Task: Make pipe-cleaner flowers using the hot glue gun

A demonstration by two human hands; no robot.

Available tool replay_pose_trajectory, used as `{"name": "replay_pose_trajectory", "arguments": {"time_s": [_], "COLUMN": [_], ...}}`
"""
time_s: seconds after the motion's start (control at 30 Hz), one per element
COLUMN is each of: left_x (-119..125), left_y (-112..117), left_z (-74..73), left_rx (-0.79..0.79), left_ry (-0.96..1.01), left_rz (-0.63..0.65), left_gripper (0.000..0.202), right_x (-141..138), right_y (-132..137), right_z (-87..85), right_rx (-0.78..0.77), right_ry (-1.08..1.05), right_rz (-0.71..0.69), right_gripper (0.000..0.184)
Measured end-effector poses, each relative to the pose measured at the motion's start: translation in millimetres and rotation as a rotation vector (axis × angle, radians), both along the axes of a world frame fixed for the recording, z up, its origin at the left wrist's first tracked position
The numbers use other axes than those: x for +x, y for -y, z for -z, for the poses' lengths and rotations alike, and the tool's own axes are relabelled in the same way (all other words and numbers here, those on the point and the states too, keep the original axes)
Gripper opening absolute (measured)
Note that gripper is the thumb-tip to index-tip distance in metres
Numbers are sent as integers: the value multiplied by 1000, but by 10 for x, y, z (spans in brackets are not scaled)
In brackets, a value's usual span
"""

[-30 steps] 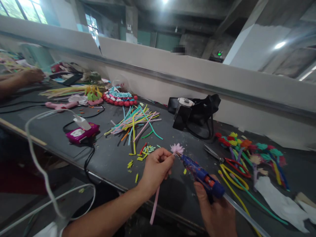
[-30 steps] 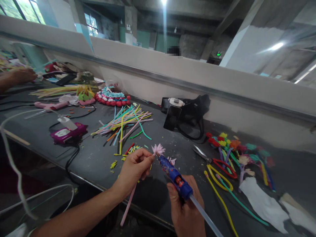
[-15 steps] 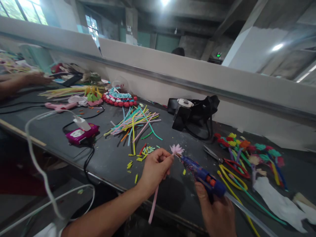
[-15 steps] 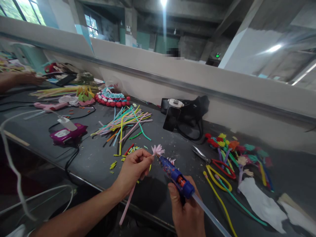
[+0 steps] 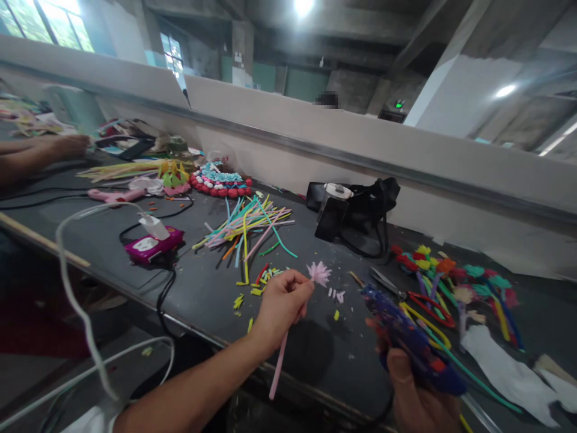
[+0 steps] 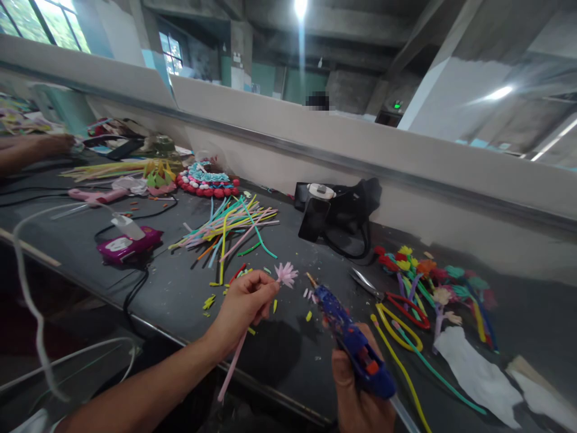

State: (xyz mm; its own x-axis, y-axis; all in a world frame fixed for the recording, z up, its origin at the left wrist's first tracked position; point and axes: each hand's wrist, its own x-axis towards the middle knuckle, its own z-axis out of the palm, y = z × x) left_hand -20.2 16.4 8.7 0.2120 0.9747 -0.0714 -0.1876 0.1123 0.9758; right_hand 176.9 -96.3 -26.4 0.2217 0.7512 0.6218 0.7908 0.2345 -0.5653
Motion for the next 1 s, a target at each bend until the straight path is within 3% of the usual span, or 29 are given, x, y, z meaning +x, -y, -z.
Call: {"name": "replay_pose_trajectory", "arguments": {"time_s": [0.2, 0.33, 0.47, 0.57, 0.7, 0.83, 1.0], "left_x": [-46, -73, -82, -84, -85, -62, -4], "left_y": [-56, -72, -71, -72, -75, -61, -31], "left_z": [-50, -91, -109, -111, -116, -124, -121], "left_rx": [26, 54, 66, 79, 76, 70, 49], "left_ry": [-9, -12, -7, -4, -12, -9, 1], "left_rz": [-84, -115, -108, -107, -101, -87, -69], "left_gripper": [22, 21, 21, 21, 20, 20, 22], "right_x": [275, 653, 953, 1089, 1220, 1125, 546], "right_y": [-256, -366, -376, -349, -258, -228, -523], "right_z": [-55, 185, 397, 391, 242, 19, -176], "right_rx": [186, -25, -238, -362, -479, -523, -339], "right_ry": [381, 582, 565, 512, 433, 309, 413], "right_rz": [54, 52, 48, 16, -67, -90, -81], "right_gripper": [27, 19, 23, 28, 39, 36, 28]}}
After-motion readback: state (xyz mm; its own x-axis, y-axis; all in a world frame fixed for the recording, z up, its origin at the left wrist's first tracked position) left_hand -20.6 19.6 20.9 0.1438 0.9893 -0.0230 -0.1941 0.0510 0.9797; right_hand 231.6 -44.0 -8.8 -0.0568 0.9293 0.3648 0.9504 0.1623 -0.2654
